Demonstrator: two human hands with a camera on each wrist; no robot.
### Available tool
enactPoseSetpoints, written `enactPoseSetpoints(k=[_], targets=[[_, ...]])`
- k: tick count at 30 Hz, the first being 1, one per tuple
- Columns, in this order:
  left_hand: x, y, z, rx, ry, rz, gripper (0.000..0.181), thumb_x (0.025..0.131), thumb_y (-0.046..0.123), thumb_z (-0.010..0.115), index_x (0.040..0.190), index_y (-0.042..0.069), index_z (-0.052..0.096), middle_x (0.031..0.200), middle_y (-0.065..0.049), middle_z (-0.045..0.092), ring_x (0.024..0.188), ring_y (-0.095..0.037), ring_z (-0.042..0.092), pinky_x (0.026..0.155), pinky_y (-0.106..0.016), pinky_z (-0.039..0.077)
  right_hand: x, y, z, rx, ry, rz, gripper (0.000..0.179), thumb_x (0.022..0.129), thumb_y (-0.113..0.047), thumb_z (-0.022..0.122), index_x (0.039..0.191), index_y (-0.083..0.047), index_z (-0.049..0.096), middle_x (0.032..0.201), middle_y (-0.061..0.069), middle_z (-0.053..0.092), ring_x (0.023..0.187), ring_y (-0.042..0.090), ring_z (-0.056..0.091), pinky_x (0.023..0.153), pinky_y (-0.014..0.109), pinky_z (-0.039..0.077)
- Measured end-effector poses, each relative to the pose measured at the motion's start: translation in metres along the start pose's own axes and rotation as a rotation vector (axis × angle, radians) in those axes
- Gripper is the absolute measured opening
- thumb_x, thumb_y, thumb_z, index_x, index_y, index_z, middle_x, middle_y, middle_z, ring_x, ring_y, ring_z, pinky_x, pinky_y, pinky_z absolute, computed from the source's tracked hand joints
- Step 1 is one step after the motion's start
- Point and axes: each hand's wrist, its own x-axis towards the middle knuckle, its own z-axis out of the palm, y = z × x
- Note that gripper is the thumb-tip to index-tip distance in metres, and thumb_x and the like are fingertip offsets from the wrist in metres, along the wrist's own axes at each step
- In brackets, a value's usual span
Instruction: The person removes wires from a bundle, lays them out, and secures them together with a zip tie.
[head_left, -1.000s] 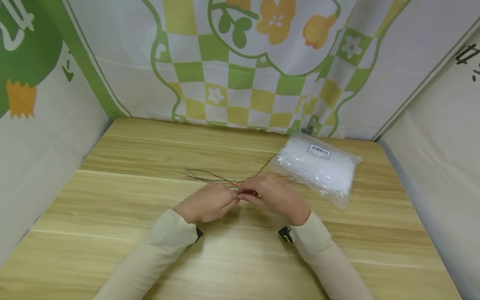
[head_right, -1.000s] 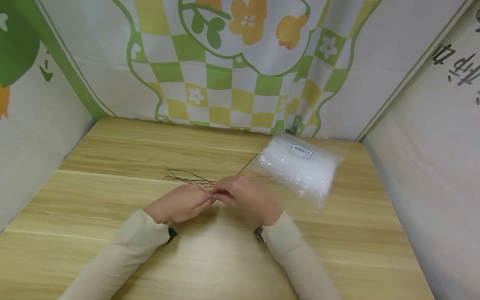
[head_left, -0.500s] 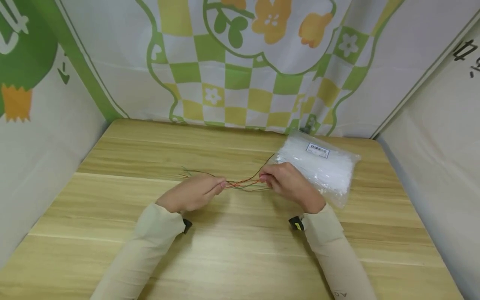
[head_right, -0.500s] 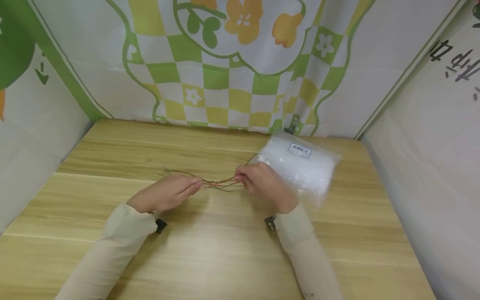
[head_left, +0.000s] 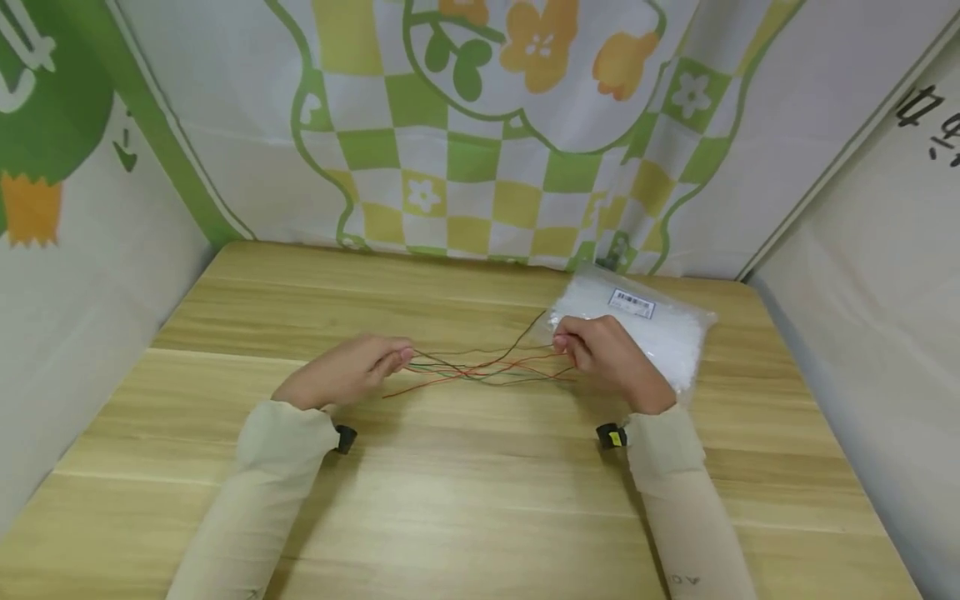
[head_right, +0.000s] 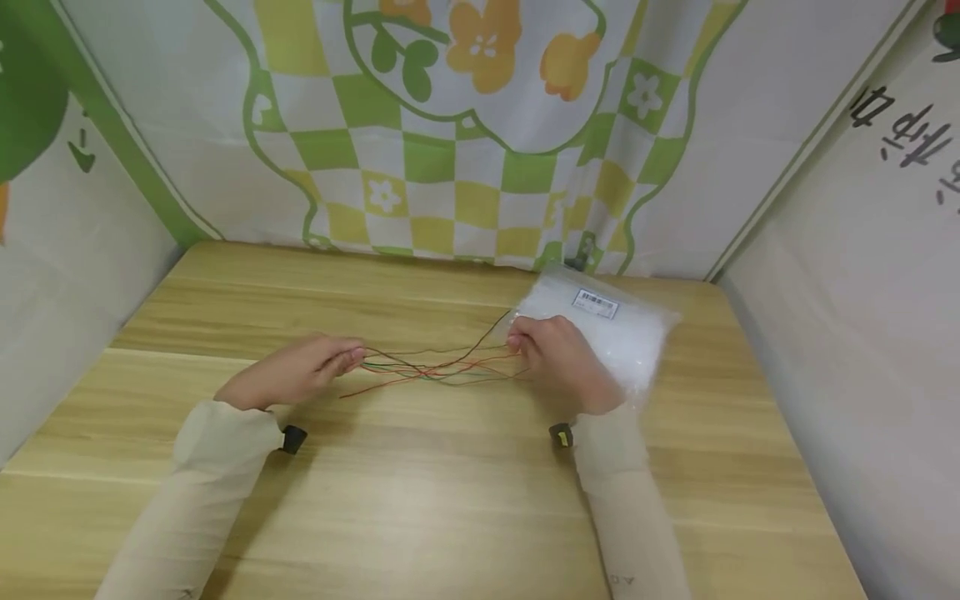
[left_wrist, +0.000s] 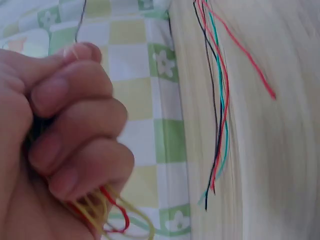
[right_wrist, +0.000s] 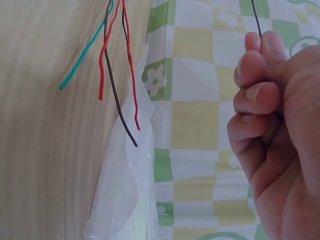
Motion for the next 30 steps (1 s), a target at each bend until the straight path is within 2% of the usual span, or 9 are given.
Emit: enactPoseSetpoints(k=[3, 6, 8, 11, 13, 17, 21, 23, 30], targets=[[-0.003, -0.004, -0.003, -0.021, 0.01, 0.013, 0.035, 0.113, 0.016, 0.047, 0.079, 0.011, 0.05, 0.071, 0.01, 0.038, 0.062, 0.0, 0.03, 0.068, -0.023, 0.038, 0.0, 0.001, -0.002, 0.003, -0.029, 0.055, 0.021, 0.104, -0.005, 0.064, 0.085, -0.012, 0.067, 0.061, -0.007, 0.054, 0.057, 0.006, 0.048, 0.067, 0.03, 0.048], [-0.005, -0.006, -0.007, 0.004, 0.0, 0.022, 0.032, 0.113, 0.015, 0.05, 0.083, 0.011, 0.063, 0.071, 0.008, 0.045, 0.062, 0.0, 0.033, 0.066, -0.023, 0.038, 0.0, 0.003, -0.003, -0.017, -0.069, 0.098, 0.023, 0.106, -0.006, 0.06, 0.085, -0.012, 0.066, 0.061, -0.006, 0.054, 0.058, 0.006, 0.048, 0.068, 0.03, 0.047], [-0.008, -0.006, -0.009, 0.018, -0.011, 0.021, 0.03, 0.112, 0.014, 0.051, 0.09, 0.012, 0.071, 0.075, 0.005, 0.056, 0.063, 0.0, 0.036, 0.066, -0.023, 0.039, 0.0, 0.004, -0.002, -0.033, -0.092, 0.107, 0.024, 0.107, -0.008, 0.06, 0.085, -0.012, 0.065, 0.062, -0.006, 0.055, 0.058, 0.007, 0.047, 0.069, 0.03, 0.047], [-0.012, -0.005, -0.014, 0.014, -0.019, -0.02, 0.028, 0.112, 0.015, 0.053, 0.097, 0.013, 0.076, 0.082, 0.0, 0.066, 0.058, 0.0, 0.033, 0.061, -0.023, 0.037, -0.001, 0.003, -0.004, -0.017, -0.108, 0.124, 0.023, 0.107, -0.011, 0.061, 0.084, -0.011, 0.066, 0.061, -0.006, 0.054, 0.058, 0.007, 0.048, 0.07, 0.032, 0.048], [-0.014, -0.005, -0.016, 0.012, -0.016, -0.046, 0.027, 0.112, 0.017, 0.053, 0.099, 0.013, 0.077, 0.082, -0.002, 0.068, 0.055, 0.0, 0.031, 0.059, -0.023, 0.036, -0.002, 0.001, -0.005, 0.004, -0.112, 0.145, 0.023, 0.108, -0.011, 0.06, 0.086, -0.011, 0.068, 0.062, -0.007, 0.055, 0.059, 0.008, 0.05, 0.071, 0.033, 0.049], [-0.014, -0.006, -0.017, 0.011, -0.001, -0.062, 0.033, 0.114, 0.021, 0.049, 0.091, 0.012, 0.071, 0.071, 0.006, 0.054, 0.053, 0.0, 0.028, 0.057, -0.023, 0.034, -0.004, 0.0, -0.007, 0.054, -0.135, 0.193, 0.023, 0.108, -0.013, 0.06, 0.089, -0.008, 0.071, 0.062, -0.007, 0.057, 0.06, 0.009, 0.052, 0.074, 0.034, 0.051], [-0.013, -0.007, -0.014, -0.036, 0.044, -0.066, 0.043, 0.116, 0.022, 0.041, 0.075, 0.014, 0.051, 0.064, 0.009, 0.036, 0.055, -0.002, 0.027, 0.059, -0.023, 0.032, -0.005, 0.001, -0.007, 0.032, -0.14, 0.215, 0.023, 0.108, -0.015, 0.062, 0.089, -0.009, 0.072, 0.062, -0.008, 0.057, 0.059, 0.009, 0.053, 0.073, 0.034, 0.05], [-0.013, -0.007, -0.013, -0.065, 0.066, -0.087, 0.047, 0.117, 0.025, 0.039, 0.07, 0.016, 0.042, 0.062, 0.009, 0.032, 0.055, -0.003, 0.025, 0.058, -0.023, 0.031, -0.005, 0.002, -0.007, 0.004, -0.136, 0.213, 0.024, 0.108, -0.014, 0.06, 0.088, -0.01, 0.072, 0.061, -0.009, 0.058, 0.059, 0.008, 0.053, 0.072, 0.035, 0.049], [-0.016, -0.009, -0.011, -0.066, 0.104, -0.183, 0.061, 0.117, 0.037, 0.035, 0.06, 0.017, 0.035, 0.054, 0.009, 0.028, 0.05, -0.004, 0.021, 0.053, -0.025, 0.028, -0.005, 0.003, -0.006, -0.021, -0.124, 0.183, 0.028, 0.109, -0.009, 0.056, 0.084, -0.012, 0.068, 0.06, -0.009, 0.059, 0.057, 0.004, 0.055, 0.071, 0.036, 0.051]])
